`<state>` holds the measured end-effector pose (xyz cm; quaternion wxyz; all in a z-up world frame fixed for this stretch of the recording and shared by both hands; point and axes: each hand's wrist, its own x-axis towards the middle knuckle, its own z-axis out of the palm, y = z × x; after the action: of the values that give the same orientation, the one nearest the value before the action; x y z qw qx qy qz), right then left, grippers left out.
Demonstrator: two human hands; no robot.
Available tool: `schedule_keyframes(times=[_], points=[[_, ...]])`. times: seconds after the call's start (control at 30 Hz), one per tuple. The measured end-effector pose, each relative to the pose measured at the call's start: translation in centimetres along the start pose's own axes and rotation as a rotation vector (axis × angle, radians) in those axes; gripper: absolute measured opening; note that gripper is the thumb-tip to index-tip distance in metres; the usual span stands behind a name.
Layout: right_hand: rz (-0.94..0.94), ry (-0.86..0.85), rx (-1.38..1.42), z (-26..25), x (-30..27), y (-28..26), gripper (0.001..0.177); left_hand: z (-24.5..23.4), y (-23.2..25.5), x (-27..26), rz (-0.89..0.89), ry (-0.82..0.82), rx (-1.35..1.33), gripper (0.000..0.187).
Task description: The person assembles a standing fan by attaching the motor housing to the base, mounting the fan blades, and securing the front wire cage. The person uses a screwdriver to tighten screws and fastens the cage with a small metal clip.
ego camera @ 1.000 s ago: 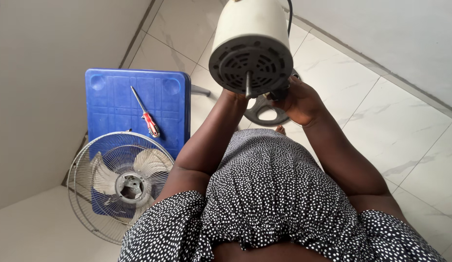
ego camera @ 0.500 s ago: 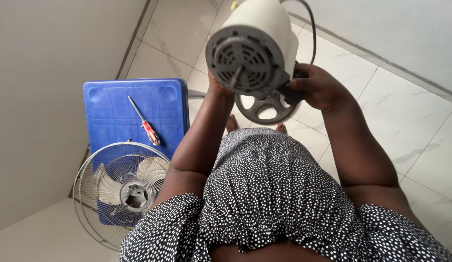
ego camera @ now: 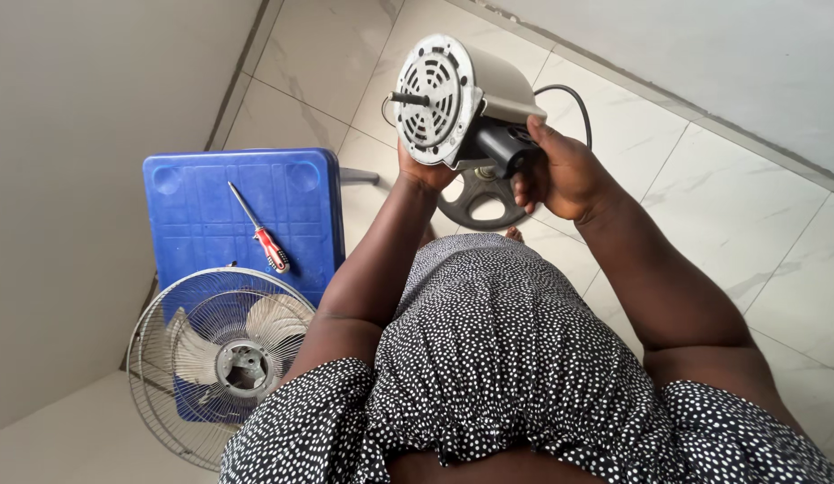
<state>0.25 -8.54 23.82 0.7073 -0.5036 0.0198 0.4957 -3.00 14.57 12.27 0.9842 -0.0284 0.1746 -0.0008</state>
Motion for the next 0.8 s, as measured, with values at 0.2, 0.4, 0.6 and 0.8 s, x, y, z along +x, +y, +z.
schedule_keyframes(times=[0.2,0.4,0.6,0.8], points=[[-0.017,0.009,-0.009,0.4,0.0,0.6,0.067,-1.2,0.3,0.4,-0.017,0.01,0.01,0.052],[-0.08,-0.043,0.008,0.9,-0.8,0.7,0.07,-1.4,-0.1,0.6,0.005,-0.068,-0.036,0.053],[-0.042,-0.066,-0.017,-1.0,-0.5,2.6,0.051,-1.9,0.2,0.4,0.035,-0.168,0.02,0.044],[-0.152,-0.174,-0.221,-1.9,-1.0,1.9,0.054,-0.2,0.6,1.0,-0.036,-0.395,0.166,0.049]])
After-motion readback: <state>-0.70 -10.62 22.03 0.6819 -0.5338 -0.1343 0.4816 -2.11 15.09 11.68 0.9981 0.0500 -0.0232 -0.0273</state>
